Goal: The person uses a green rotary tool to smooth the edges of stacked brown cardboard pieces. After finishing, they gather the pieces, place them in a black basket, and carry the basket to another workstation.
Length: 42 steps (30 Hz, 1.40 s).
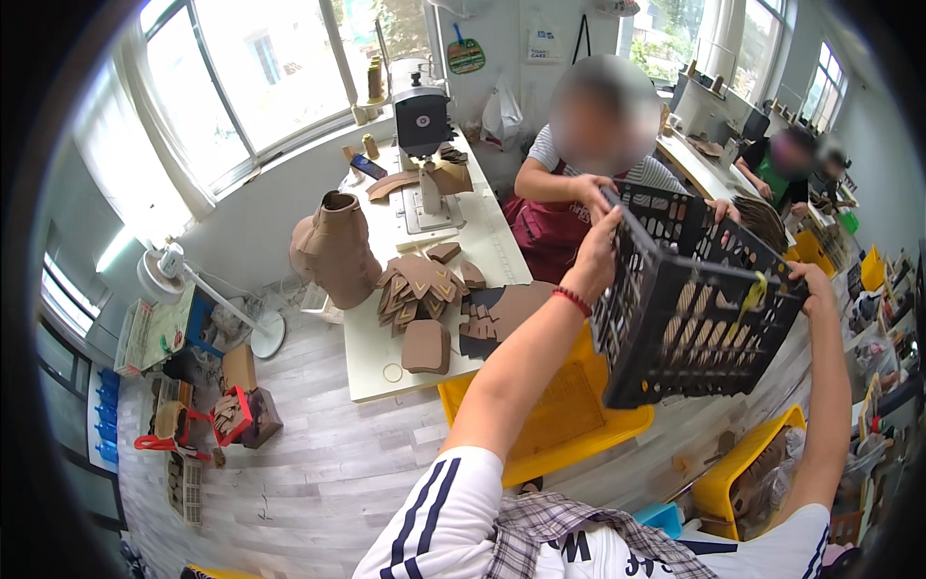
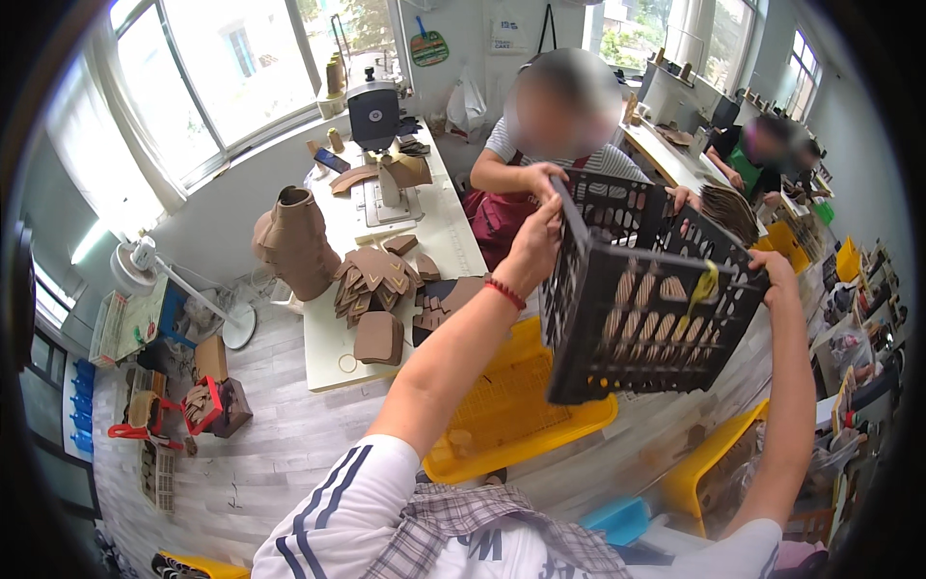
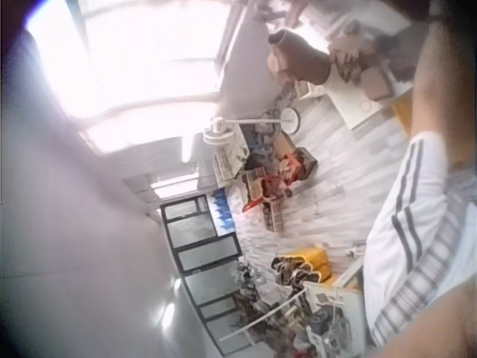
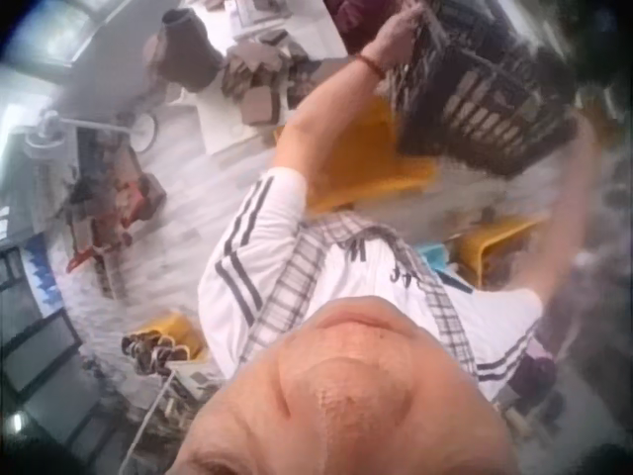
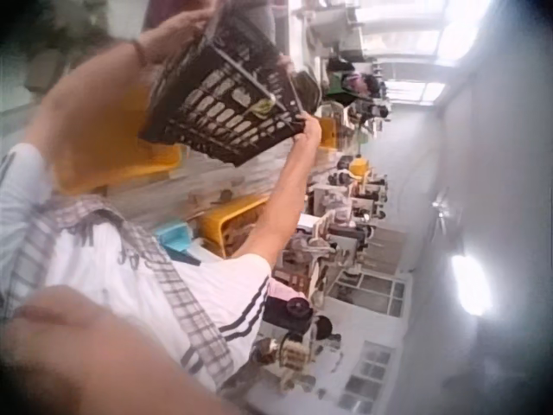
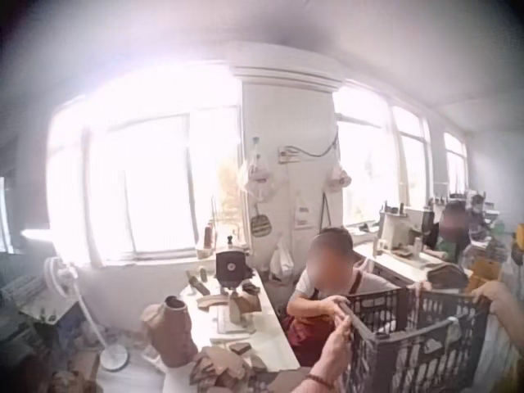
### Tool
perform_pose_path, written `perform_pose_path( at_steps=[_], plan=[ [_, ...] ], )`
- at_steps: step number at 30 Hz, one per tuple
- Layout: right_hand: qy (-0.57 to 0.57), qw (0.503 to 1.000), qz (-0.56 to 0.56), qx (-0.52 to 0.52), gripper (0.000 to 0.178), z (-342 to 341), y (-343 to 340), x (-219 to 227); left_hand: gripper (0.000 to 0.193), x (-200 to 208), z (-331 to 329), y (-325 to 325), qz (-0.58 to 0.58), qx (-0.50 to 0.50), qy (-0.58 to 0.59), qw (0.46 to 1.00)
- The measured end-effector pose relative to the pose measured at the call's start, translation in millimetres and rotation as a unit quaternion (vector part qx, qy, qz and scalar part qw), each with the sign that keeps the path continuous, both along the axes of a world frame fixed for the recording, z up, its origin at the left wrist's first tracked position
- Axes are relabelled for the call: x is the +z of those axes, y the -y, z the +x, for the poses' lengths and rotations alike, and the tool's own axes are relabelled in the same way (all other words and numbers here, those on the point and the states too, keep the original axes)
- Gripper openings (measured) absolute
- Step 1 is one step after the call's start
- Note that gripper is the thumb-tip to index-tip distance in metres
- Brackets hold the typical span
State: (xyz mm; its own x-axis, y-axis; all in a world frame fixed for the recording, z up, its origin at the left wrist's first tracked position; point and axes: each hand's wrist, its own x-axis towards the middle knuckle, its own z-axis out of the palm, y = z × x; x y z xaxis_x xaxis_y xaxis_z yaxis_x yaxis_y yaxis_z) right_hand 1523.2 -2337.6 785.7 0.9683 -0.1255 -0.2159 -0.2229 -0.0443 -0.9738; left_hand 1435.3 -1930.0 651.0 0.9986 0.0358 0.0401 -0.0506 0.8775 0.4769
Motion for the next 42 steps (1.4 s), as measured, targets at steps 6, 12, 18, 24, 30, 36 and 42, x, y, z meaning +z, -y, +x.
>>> perform_pose_path(
  at_steps=[6, 12, 18, 24, 30, 36, 42],
  plan=[
    [-0.092, 0.993, 0.018, 0.067, 0.025, 28, -72, 23, 0.046, 19, -55, -75, 0.176, 0.182, 0.041, 0.966],
    [-0.033, 0.976, 0.14, 0.162, 0.003, 42, -141, 25, 0.037, -35, -206, -145, 0.239, 0.203, -0.07, 0.947],
    [0.006, 0.994, 0.046, 0.1, 0.025, 50, -238, 57, 0.036, -111, -354, -196, 0.205, 0.278, -0.207, 0.915],
    [0.112, 0.988, 0.075, 0.072, 0.032, -13, -356, 81, 0.036, -198, -519, -247, 0.182, 0.328, -0.372, 0.849],
    [0.251, 0.954, 0.047, 0.157, 0.031, -146, -437, -10, 0.036, -296, -710, -280, 0.096, 0.373, -0.498, 0.777],
    [0.289, 0.923, -0.15, 0.208, 0.038, -373, -516, -182, 0.035, -342, -902, -333, 0.048, 0.434, -0.583, 0.686],
    [0.175, 0.863, -0.236, 0.412, 0.013, -519, -576, -378, 0.035, -324, -1048, -385, -0.005, 0.522, -0.635, 0.569]
  ],
)
